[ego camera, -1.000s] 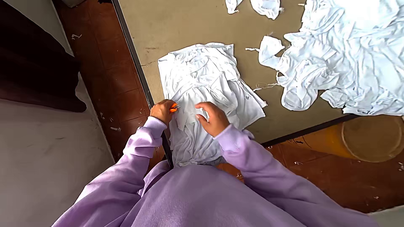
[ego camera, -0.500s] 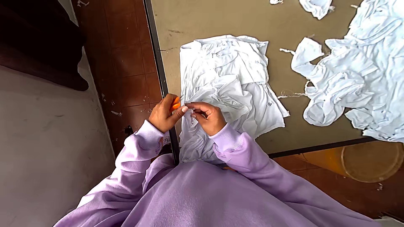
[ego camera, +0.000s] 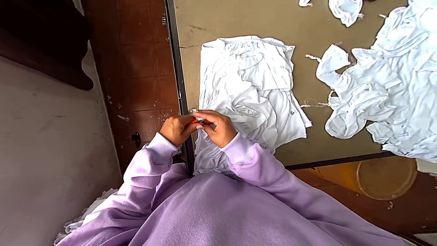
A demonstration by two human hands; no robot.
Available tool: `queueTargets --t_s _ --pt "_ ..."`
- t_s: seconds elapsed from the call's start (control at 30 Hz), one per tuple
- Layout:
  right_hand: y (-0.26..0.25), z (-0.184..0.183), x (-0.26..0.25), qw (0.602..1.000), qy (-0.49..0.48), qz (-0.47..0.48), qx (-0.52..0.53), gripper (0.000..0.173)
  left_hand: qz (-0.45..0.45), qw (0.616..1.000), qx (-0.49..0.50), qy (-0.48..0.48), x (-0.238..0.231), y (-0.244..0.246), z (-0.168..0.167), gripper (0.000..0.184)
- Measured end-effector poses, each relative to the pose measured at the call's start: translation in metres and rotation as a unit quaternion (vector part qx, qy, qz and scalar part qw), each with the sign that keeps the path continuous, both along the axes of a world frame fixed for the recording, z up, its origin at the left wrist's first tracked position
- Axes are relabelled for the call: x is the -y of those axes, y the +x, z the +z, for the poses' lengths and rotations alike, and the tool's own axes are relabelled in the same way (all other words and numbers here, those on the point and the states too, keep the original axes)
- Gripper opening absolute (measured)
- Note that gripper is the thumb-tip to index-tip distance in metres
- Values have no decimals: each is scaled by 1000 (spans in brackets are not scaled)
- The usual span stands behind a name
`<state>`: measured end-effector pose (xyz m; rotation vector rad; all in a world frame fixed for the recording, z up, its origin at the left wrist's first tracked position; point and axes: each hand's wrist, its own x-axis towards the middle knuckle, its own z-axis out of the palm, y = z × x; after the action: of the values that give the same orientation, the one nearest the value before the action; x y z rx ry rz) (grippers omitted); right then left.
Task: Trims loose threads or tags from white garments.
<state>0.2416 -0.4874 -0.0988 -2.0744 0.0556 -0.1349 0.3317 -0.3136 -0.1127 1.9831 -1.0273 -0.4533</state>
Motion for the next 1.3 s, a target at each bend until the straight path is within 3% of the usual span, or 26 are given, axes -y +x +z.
queueTargets --t_s 0.1,0.23,0.33,0.43,0.53,0.7,0.8,0.83,1.0,1.17,1.3 --pt "7 12 -14 990 -138 33 3 44 -15 992 -79 98 -18 -1 -2 36" --pt "15 36 -31 976 -168 137 -4 55 -74 924 -185 328 -30 0 6 41" --pt "16 24 -2 965 -259 25 -26 27 -103 886 -200 406 -30 4 18 46" --pt "12 1 50 930 -329 -94 -137 36 -73 930 -169 318 -31 5 26 43" --pt "4 -11 78 931 -284 -155 -168 27 -6 984 -111 142 -14 3 25 33" --pt "-10 -3 80 973 -24 -228 -38 34 23 998 -53 -23 39 6 25 25" --pt "-21 8 70 979 30 -194 53 15 12 995 -61 -79 62 7 27 29" --pt "-24 10 68 980 26 -182 77 5 4 994 -65 -88 67 7 26 31" --pt "-32 16 63 983 -22 -164 79 16 -42 996 -30 -67 68 9 29 41" --pt "-35 18 60 986 11 -145 78 33 -102 994 28 -18 64 12 36 35" --pt "-35 21 57 989 9 -121 80 35 -126 991 52 -2 74 12 39 33"
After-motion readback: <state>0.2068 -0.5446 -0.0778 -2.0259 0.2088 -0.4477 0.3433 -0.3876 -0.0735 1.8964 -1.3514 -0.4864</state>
